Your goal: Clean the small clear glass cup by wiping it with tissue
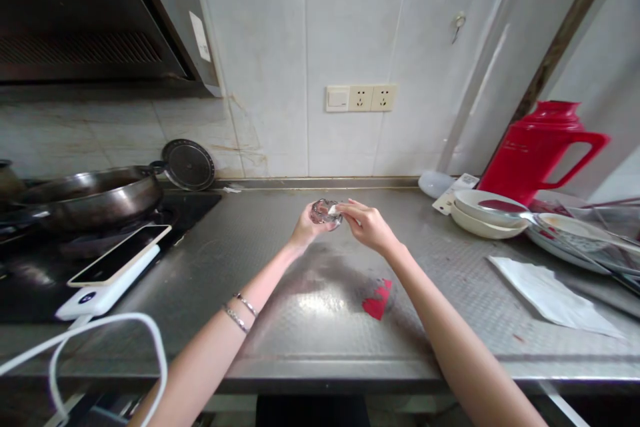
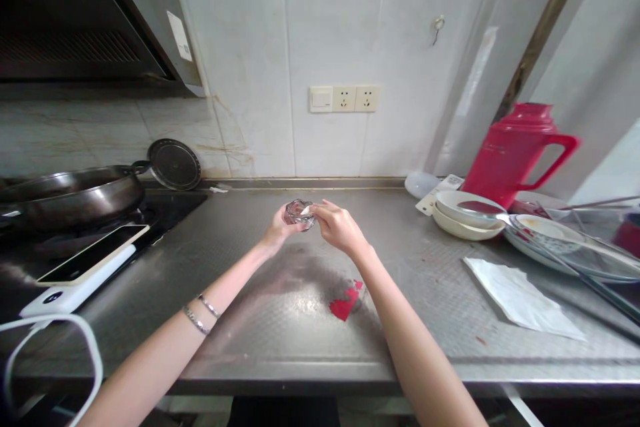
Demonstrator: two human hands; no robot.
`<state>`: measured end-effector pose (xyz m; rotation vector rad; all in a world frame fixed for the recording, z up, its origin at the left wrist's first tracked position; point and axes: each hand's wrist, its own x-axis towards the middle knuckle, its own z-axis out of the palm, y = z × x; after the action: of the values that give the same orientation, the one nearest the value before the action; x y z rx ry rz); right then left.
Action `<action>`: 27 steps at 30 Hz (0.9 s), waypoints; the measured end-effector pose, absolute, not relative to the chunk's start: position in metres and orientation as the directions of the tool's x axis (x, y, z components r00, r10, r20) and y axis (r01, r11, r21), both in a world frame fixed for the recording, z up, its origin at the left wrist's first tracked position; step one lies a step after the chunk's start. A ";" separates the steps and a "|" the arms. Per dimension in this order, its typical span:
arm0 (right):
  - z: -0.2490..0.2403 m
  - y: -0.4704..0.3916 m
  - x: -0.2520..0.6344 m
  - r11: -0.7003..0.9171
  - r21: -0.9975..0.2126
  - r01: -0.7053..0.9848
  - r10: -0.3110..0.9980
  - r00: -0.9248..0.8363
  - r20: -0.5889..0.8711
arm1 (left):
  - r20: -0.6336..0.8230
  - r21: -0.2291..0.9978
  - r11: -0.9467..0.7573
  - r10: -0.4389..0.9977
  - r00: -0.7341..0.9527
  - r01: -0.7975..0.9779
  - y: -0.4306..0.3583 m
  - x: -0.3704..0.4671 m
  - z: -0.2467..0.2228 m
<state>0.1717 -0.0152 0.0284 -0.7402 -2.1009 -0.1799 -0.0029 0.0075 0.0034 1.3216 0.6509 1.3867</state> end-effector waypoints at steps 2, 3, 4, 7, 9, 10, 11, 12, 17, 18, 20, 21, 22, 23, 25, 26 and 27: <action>0.025 -0.017 0.164 0.808 -0.123 0.576 0.413 -0.406 0.815 | 0.369 0.899 -0.315 0.919 0.138 -0.303 0.009 -0.003 0.003; 0.023 -0.019 0.160 0.804 -0.119 0.583 0.402 -0.385 0.831 | 0.374 0.896 -0.325 0.920 0.118 -0.302 0.010 -0.003 0.003; 0.021 -0.021 0.155 0.801 -0.116 0.587 0.391 -0.366 0.844 | 0.377 0.892 -0.334 0.922 0.092 -0.305 0.010 -0.004 0.003; 0.016 -0.026 0.143 0.799 -0.110 0.591 0.370 -0.339 0.865 | 0.385 0.879 -0.362 0.923 0.012 -0.309 0.010 -0.004 0.003; 0.013 -0.029 0.137 0.806 -0.098 0.584 0.363 -0.357 0.860 | 0.394 0.871 -0.379 0.919 -0.018 -0.313 0.011 -0.004 0.001; 0.012 -0.030 0.136 0.811 -0.090 0.578 0.363 -0.376 0.853 | 0.397 0.868 -0.383 0.918 -0.023 -0.317 0.011 -0.004 -0.001; 0.011 -0.031 0.134 0.819 -0.083 0.567 0.362 -0.400 0.842 | 0.396 0.867 -0.382 0.918 -0.022 -0.321 0.012 -0.003 -0.004; 0.011 -0.031 0.133 0.830 -0.074 0.553 0.358 -0.427 0.830 | 0.392 0.868 -0.376 0.920 -0.015 -0.326 0.013 -0.001 -0.007; 0.012 -0.032 0.131 0.871 -0.060 0.488 0.340 -0.509 0.791 | 0.360 0.890 -0.324 0.931 0.057 -0.321 0.011 0.011 -0.021; 0.013 -0.032 0.132 0.871 -0.059 0.488 0.341 -0.514 0.787 | 0.365 0.894 -0.330 0.929 0.066 -0.304 0.009 0.013 -0.021; 0.014 -0.031 0.134 0.862 -0.060 0.503 0.353 -0.511 0.784 | 0.401 0.897 -0.361 0.907 0.128 -0.253 0.005 0.016 -0.018; 0.014 -0.029 0.136 0.855 -0.065 0.514 0.362 -0.503 0.785 | 0.426 0.895 -0.382 0.885 0.189 -0.232 0.003 0.017 -0.015; 0.014 -0.028 0.138 0.848 -0.075 0.525 0.374 -0.491 0.787 | 0.445 0.891 -0.396 0.859 0.253 -0.223 0.001 0.017 -0.013; 0.014 -0.025 0.141 0.840 -0.090 0.535 0.387 -0.474 0.791 | 0.458 0.887 -0.403 0.834 0.308 -0.227 -0.001 0.018 -0.012; 0.014 -0.020 0.148 0.827 -0.129 0.546 0.413 -0.437 0.799 | 0.456 0.888 -0.386 0.816 0.356 -0.251 -0.002 0.018 -0.012; 0.014 -0.017 0.152 0.821 -0.153 0.550 0.428 -0.417 0.802 | 0.445 0.892 -0.372 0.823 0.352 -0.258 -0.003 0.018 -0.014; 0.014 -0.014 0.155 0.814 -0.177 0.553 0.446 -0.398 0.802 | 0.432 0.897 -0.358 0.836 0.339 -0.260 -0.003 0.018 -0.016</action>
<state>0.1555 -0.0136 0.0139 -0.7372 -2.0536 -0.1445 0.0180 -0.0028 -0.0159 1.5170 0.5455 1.2667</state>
